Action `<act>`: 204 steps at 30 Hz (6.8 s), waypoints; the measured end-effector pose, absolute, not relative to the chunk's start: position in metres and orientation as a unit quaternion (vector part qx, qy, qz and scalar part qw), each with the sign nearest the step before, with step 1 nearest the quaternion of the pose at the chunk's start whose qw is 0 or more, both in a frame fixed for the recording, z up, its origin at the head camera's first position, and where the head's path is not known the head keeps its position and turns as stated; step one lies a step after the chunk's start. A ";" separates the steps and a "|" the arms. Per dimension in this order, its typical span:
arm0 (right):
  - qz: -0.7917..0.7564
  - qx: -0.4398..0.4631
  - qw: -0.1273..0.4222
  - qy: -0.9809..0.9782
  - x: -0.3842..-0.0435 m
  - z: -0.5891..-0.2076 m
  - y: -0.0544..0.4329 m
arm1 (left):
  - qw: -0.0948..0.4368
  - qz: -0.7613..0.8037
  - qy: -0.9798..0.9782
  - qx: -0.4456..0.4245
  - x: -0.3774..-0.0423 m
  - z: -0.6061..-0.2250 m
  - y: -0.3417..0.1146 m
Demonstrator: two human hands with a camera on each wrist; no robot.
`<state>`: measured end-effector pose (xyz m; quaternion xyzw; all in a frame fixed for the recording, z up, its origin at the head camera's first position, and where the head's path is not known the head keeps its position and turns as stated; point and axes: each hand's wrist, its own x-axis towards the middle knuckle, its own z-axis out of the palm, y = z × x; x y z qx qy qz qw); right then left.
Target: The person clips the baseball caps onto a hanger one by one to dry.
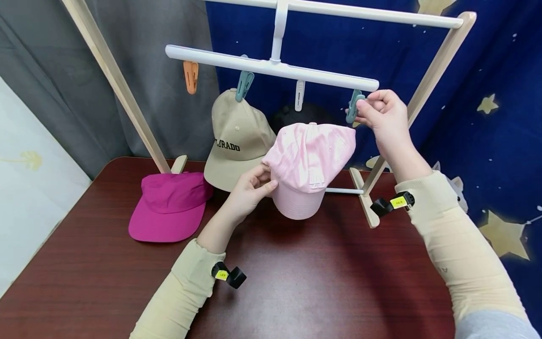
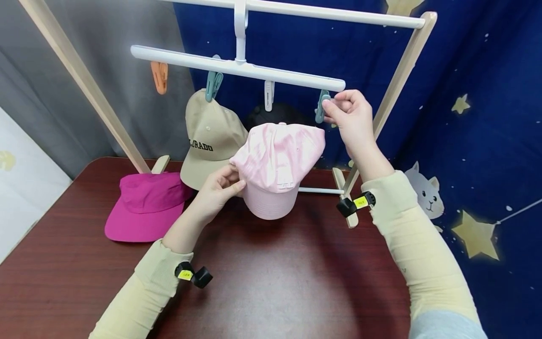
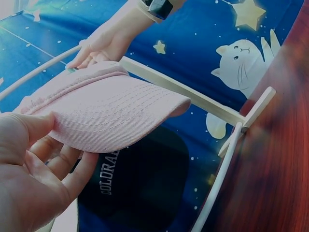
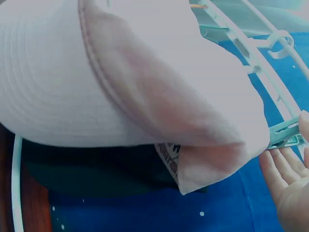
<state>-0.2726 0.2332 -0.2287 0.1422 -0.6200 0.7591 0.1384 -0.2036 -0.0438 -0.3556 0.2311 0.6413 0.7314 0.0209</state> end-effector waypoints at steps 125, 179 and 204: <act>0.766 0.144 0.050 -0.625 -0.243 -0.333 0.233 | 0.026 0.768 0.618 0.166 -0.203 -0.387 -0.037; 0.731 0.047 0.110 -0.671 -0.233 -0.382 0.258 | 0.088 0.691 0.702 0.150 -0.199 -0.413 -0.075; 0.744 0.057 0.158 -0.647 -0.217 -0.360 0.242 | 0.103 0.599 0.774 0.178 -0.180 -0.402 -0.127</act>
